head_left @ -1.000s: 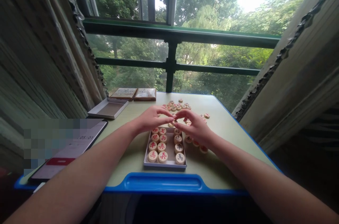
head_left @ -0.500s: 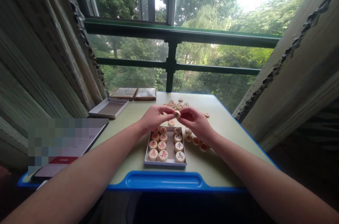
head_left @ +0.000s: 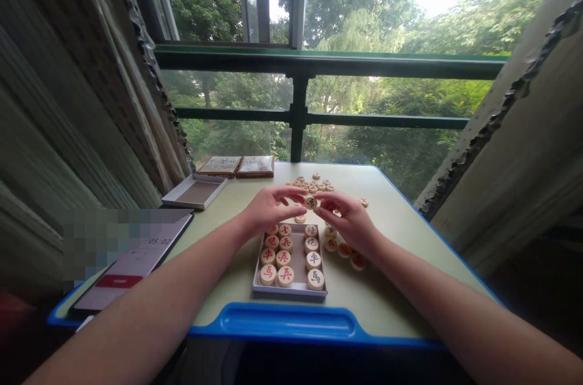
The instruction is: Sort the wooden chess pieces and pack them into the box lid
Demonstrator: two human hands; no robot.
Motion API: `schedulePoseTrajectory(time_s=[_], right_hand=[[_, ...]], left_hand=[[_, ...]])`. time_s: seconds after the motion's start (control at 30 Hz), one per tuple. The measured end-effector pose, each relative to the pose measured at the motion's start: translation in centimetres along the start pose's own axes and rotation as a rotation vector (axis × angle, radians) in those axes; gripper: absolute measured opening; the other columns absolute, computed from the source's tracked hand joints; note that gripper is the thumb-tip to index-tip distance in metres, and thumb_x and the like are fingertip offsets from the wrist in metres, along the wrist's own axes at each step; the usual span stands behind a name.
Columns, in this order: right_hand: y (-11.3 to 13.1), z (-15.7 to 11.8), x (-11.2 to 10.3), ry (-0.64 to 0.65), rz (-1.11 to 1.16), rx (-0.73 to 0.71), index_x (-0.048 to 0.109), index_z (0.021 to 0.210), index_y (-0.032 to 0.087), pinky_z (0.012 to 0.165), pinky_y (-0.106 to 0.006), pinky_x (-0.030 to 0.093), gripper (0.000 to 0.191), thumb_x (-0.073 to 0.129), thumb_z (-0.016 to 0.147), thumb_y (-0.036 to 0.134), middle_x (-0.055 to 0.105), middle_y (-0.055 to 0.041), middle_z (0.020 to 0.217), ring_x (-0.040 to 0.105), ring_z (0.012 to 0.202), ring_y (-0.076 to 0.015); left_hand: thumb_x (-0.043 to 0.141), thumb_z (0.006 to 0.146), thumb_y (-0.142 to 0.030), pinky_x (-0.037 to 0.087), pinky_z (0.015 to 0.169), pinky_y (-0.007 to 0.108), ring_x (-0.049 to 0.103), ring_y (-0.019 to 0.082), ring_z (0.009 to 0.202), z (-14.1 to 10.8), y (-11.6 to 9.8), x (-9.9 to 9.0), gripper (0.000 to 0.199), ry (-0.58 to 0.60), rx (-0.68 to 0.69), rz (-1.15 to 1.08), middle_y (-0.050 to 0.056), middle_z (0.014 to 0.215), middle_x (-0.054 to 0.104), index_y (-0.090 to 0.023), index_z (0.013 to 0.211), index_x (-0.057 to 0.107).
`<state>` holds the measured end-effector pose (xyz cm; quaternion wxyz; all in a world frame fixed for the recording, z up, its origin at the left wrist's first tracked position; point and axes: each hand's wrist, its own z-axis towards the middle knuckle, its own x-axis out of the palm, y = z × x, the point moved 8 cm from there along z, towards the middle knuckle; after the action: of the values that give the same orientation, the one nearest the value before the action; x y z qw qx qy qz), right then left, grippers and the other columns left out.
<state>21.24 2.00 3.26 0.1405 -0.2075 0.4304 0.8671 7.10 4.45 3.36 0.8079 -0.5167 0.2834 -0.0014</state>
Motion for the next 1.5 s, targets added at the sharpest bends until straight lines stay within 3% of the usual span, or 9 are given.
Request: schedulePoseTrajectory(time_s=[0.23,0.6,0.83,1.1,1.27,1.5], right_hand=[[0.3,0.1,0.4,0.031,-0.093,-0.050,0.068,0.096,0.018,0.063,-0.026,0.048,0.024,0.062,0.076,0.030,0.066,-0.0052,0.077,0.059,0.068,-0.0139],[0.9,0.0,0.3,-0.014,-0.169,-0.048,0.069,0.086,0.019,0.066,-0.028,0.047,0.016,0.063,0.076,0.030,0.069,-0.0043,0.078,0.060,0.069,-0.0146],[0.9,-0.2,0.3,0.021,-0.161,-0.046,0.070,0.084,0.018,0.065,-0.027,0.047,0.018,0.064,0.075,0.032,0.068,-0.0047,0.073,0.059,0.065,-0.0143],[0.5,0.0,0.7,0.101,-0.125,-0.022,0.070,0.080,0.019,0.064,-0.026,0.045,0.018,0.061,0.076,0.034,0.068,-0.0035,0.075,0.059,0.067,-0.0139],[-0.5,0.0,-1.4,-0.068,-0.068,0.105,0.069,0.078,0.015,0.058,-0.024,0.044,0.028,0.055,0.080,0.039,0.067,-0.0044,0.070,0.057,0.063,-0.0140],[-2.2,0.2,-2.1,-0.102,-0.084,0.169,0.069,0.075,0.013,0.055,-0.024,0.042,0.029,0.058,0.076,0.040,0.066,-0.0043,0.066,0.055,0.058,-0.0134]], left_hand=[[0.067,0.068,-0.035,0.043,0.063,0.026,0.061,0.016,0.073,0.0,-0.3,-0.1,0.032,0.027,0.056,0.151,0.005,0.082,0.070,-0.017,0.095,0.069],[0.065,0.068,-0.028,0.047,0.069,0.026,0.059,0.016,0.082,-0.3,-1.6,-0.4,0.024,-0.021,0.214,0.217,0.006,0.092,0.067,-0.017,0.090,0.068],[0.063,0.069,-0.026,0.048,0.068,0.026,0.060,0.014,0.075,-0.8,-2.1,0.0,0.025,0.023,0.214,0.292,0.006,0.087,0.069,-0.016,0.091,0.068],[0.063,0.067,-0.032,0.045,0.066,0.025,0.059,0.016,0.077,-0.5,-0.1,0.7,0.029,0.219,0.004,0.266,0.004,0.086,0.069,-0.017,0.090,0.068],[0.065,0.064,-0.032,0.043,0.070,0.026,0.058,0.017,0.080,-0.5,0.2,0.7,0.027,0.250,-0.017,0.285,0.003,0.089,0.069,-0.019,0.087,0.069],[0.067,0.062,-0.035,0.042,0.073,0.028,0.058,0.019,0.086,-0.4,0.6,1.2,0.029,0.313,-0.028,0.336,0.003,0.091,0.069,-0.019,0.086,0.069]])
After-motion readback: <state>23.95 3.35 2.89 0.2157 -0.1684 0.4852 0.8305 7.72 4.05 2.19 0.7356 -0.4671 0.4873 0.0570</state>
